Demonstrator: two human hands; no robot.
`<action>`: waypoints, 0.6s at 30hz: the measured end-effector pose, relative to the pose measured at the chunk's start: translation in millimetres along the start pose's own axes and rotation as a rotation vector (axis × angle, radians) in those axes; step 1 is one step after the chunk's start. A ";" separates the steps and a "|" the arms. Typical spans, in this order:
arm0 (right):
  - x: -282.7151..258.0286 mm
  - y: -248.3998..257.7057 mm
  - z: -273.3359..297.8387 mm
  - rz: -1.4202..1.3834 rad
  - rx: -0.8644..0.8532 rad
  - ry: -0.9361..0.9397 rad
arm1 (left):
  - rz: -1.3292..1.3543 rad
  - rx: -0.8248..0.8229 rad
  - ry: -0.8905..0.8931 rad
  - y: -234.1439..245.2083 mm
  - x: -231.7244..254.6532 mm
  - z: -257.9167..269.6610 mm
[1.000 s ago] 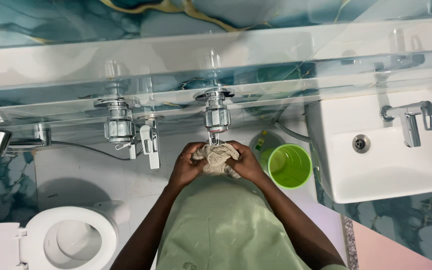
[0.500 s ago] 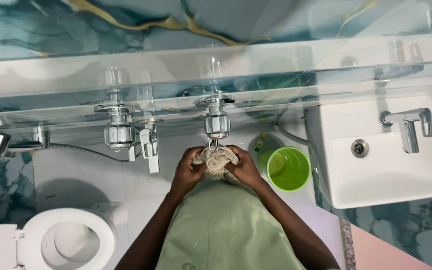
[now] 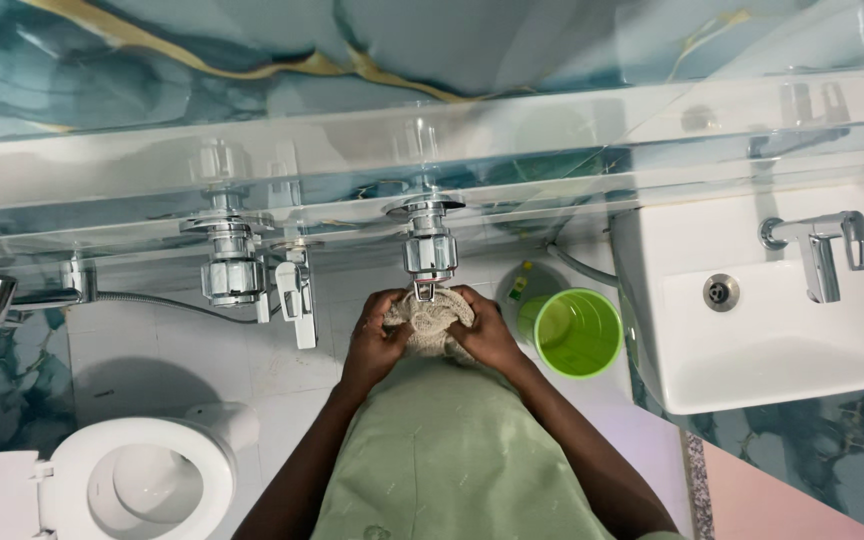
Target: The person wipes several chrome bathroom faucets and a white sink basin using a cloth.
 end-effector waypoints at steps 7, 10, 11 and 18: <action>-6.7 8.4 -26.5 0.031 -0.074 -0.092 | -0.022 -0.006 0.035 4.5 -6.9 -26.9; -16.7 14.1 -42.6 0.083 -0.027 -0.004 | -0.036 -0.022 0.006 7.2 -8.5 -42.2; -15.1 12.3 -38.9 0.050 -0.026 -0.013 | -0.045 -0.034 0.003 7.2 -9.1 -40.8; -10.4 7.0 -4.1 0.177 -0.008 -0.016 | -0.016 -0.024 0.010 0.5 1.0 -7.5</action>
Point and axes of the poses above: each hand's wrist, its own z-axis away from the middle knuckle, its own y-axis out of the back of the hand, x = y × z, the point moved 7 cm from there along -z, towards the middle knuckle, and after that the axes turned 13 degrees about z, right-handed, at the moved point
